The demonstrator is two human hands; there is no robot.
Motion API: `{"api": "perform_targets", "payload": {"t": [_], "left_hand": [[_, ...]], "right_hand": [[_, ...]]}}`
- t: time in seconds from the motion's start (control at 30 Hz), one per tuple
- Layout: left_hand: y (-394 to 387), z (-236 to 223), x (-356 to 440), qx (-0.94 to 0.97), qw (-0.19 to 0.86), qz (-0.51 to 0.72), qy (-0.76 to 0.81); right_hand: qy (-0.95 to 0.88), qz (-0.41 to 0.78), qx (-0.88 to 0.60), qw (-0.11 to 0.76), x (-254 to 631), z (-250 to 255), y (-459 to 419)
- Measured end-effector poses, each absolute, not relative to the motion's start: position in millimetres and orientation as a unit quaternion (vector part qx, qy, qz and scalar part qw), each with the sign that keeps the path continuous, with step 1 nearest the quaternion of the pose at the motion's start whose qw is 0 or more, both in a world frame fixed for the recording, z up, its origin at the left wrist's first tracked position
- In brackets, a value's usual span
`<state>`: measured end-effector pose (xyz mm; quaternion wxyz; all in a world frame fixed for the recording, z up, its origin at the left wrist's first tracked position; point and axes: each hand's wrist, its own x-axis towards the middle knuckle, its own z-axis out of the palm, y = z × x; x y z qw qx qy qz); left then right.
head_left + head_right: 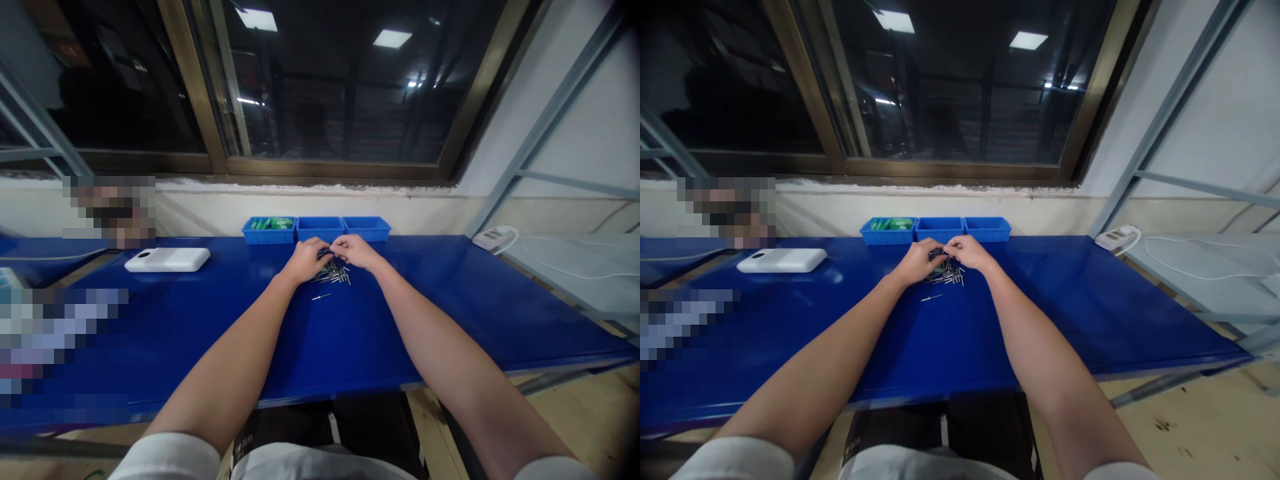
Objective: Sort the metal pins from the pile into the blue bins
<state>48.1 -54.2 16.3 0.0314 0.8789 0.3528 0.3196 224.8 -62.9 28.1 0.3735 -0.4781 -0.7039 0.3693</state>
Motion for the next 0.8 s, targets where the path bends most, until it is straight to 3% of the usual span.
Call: {"api": "perform_targets", "payload": {"t": [0.23, 0.8], "left_hand": [[-53.4, 17.8, 49.2, 0.871, 0.034, 0.371, 0.319], [-56.1, 15.9, 49.3, 0.863, 0.005, 0.309, 0.400]], "right_hand": [[-0.633, 0.465, -0.446, 0.428, 222.1, 24.1, -62.1], [-0.672, 0.396, -0.439, 0.446, 229.3, 22.1, -57.3]]}}
